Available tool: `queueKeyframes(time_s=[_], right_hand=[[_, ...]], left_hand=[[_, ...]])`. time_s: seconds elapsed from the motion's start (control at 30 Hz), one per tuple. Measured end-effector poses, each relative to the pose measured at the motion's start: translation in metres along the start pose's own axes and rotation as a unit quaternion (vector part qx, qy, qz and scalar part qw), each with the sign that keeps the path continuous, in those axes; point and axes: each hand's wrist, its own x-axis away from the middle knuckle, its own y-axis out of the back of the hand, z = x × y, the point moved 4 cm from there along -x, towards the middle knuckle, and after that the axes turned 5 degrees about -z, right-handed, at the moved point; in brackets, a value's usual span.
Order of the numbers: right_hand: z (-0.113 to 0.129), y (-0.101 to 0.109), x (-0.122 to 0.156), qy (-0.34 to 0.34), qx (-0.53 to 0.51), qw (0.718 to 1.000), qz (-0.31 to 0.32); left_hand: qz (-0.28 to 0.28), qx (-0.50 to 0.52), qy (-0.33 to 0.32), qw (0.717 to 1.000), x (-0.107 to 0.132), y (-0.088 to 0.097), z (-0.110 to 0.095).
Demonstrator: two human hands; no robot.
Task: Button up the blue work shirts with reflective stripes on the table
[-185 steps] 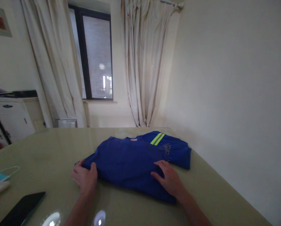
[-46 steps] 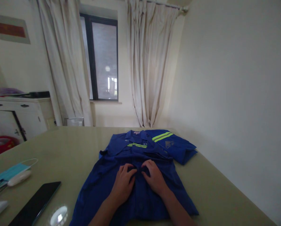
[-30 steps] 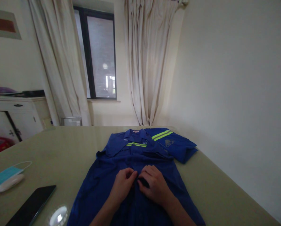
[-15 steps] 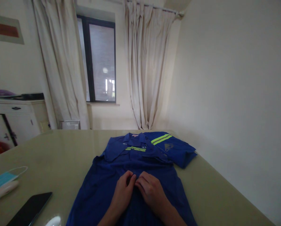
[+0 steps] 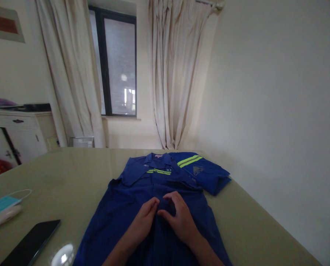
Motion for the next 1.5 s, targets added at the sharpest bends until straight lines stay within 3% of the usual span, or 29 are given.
queueKeyframes(time_s=[0.13, 0.2, 0.27, 0.33, 0.43, 0.53, 0.63, 0.77, 0.9, 0.97, 1.3, 1.37, 1.5], right_hand=[[-0.009, -0.009, 0.002, -0.061, -0.017, 0.995, 0.076], [-0.013, -0.013, 0.004, -0.067, 0.038, 0.992, 0.101], [-0.014, -0.017, 0.006, -0.064, 0.102, 0.986, 0.116], [-0.014, -0.021, 0.006, -0.063, 0.159, 0.976, 0.131], [-0.013, -0.029, 0.003, -0.067, 0.23, 0.961, 0.138], [-0.013, -0.038, -0.004, -0.07, 0.283, 0.948, 0.128], [-0.012, -0.045, -0.01, -0.051, 0.313, 0.94, 0.129], [-0.016, -0.047, -0.012, -0.043, 0.317, 0.94, 0.121], [-0.02, -0.047, -0.011, -0.044, 0.291, 0.951, 0.099], [-0.021, -0.047, -0.011, -0.041, 0.274, 0.956, 0.093], [-0.018, -0.045, -0.013, -0.006, 0.232, 0.971, 0.051], [-0.012, -0.044, -0.014, -0.013, 0.245, 0.968, 0.061], [0.006, -0.042, -0.018, -0.051, 0.294, 0.947, 0.117]], left_hand=[[0.206, 0.04, 0.064, 0.976, 0.015, -0.008, -0.008], [0.246, 0.028, 0.118, 0.962, 0.019, -0.005, -0.005], [0.198, 0.006, 0.152, 0.968, 0.013, 0.004, 0.005], [0.092, -0.016, 0.146, 0.985, 0.0, 0.015, 0.017], [-0.032, -0.033, 0.086, 0.995, -0.016, 0.022, 0.031], [-0.073, -0.058, 0.011, 0.996, -0.023, 0.017, 0.034], [-0.087, -0.057, -0.024, 0.994, -0.025, 0.011, 0.032], [-0.056, -0.006, 0.0, 0.998, -0.028, 0.003, 0.035], [-0.136, -0.092, -0.044, 0.985, -0.025, 0.007, 0.037], [-0.151, -0.117, -0.06, 0.98, -0.023, 0.006, 0.036], [-0.116, -0.176, -0.058, 0.976, -0.02, 0.005, 0.016], [-0.108, -0.185, -0.04, 0.976, -0.018, 0.007, 0.014], [-0.093, -0.191, 0.066, 0.975, -0.017, 0.009, 0.017]])
